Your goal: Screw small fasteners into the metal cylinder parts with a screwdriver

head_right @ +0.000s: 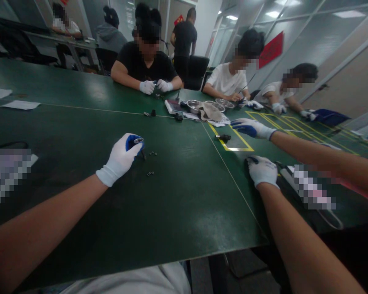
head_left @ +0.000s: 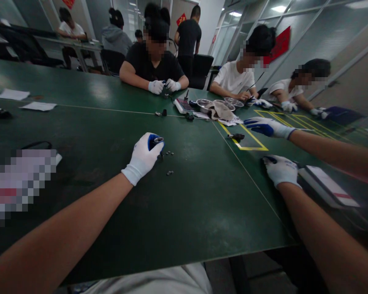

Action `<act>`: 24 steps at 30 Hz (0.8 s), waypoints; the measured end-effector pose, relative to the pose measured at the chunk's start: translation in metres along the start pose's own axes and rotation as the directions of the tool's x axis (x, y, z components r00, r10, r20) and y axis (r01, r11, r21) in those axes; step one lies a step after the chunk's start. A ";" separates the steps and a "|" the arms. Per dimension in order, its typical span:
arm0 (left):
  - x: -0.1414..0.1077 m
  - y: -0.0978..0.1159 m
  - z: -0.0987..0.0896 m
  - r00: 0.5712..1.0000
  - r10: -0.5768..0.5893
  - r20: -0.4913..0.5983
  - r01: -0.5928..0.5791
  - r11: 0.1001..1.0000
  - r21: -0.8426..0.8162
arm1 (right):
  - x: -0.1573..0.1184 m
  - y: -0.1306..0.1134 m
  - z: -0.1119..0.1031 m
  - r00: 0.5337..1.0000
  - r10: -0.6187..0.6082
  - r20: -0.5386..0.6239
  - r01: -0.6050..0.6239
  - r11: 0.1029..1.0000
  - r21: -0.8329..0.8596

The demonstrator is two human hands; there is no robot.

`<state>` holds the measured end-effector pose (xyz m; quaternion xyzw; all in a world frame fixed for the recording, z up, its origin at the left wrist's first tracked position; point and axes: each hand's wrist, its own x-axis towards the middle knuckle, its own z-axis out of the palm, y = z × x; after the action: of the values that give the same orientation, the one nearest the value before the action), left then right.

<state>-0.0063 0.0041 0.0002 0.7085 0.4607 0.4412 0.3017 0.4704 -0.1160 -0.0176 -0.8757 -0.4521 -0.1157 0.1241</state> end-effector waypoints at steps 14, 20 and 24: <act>0.020 -0.025 -0.004 0.983 0.135 -0.122 -0.093 0.950 0.297 | -0.019 -0.047 -0.008 0.968 -0.168 -0.186 0.172 0.985 0.005; 0.031 -0.045 -0.008 0.992 0.125 0.027 -0.122 0.859 0.497 | 0.005 -0.101 0.022 0.974 -0.169 -0.153 0.191 0.971 0.143; 0.026 -0.042 -0.007 0.982 0.118 0.144 -0.177 0.829 0.530 | 0.031 -0.119 0.040 0.989 0.049 -0.137 -0.018 0.975 0.223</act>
<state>-0.0236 0.0448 -0.0224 0.8205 0.4936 0.2776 0.0784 0.3939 -0.0126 -0.0316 -0.8536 -0.4373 -0.1244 0.2544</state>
